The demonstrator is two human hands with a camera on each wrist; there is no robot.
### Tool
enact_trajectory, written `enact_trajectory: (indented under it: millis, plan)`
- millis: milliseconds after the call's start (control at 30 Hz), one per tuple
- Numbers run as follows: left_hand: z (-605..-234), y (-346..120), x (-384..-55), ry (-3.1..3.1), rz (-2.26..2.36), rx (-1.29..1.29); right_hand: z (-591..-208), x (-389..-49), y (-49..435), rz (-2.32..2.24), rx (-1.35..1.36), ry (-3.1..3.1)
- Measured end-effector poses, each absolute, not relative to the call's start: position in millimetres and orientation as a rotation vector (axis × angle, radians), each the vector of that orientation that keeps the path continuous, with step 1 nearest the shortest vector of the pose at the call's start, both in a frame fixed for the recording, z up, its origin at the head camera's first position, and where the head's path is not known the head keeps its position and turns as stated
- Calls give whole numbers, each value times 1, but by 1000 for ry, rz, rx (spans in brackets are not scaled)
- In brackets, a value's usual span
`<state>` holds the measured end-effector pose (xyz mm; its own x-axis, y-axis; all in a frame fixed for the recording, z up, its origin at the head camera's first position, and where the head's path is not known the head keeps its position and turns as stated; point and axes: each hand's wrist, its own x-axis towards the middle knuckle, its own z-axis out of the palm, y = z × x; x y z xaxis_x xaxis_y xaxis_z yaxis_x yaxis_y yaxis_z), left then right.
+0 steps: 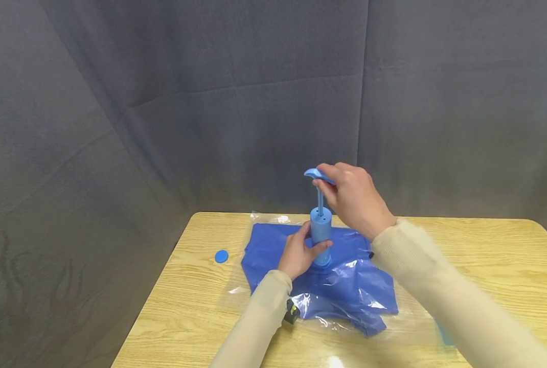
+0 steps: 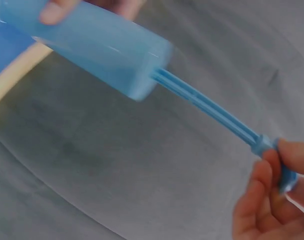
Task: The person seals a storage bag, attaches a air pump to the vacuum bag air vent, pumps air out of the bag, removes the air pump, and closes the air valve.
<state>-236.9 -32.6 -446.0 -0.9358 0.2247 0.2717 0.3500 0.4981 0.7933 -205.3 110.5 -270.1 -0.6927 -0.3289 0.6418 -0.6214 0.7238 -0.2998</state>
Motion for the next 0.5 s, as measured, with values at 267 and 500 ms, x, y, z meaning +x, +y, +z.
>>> enact_trajectory:
  millis: [267,500]
  plan:
    - [-447,-31,-238,-2613,-1434,-502,-297,-210,112,680,690,-2591]
    - [-448,-31,-238,-2631,-1443,-495,-311,-213,113,629,704,-2646]
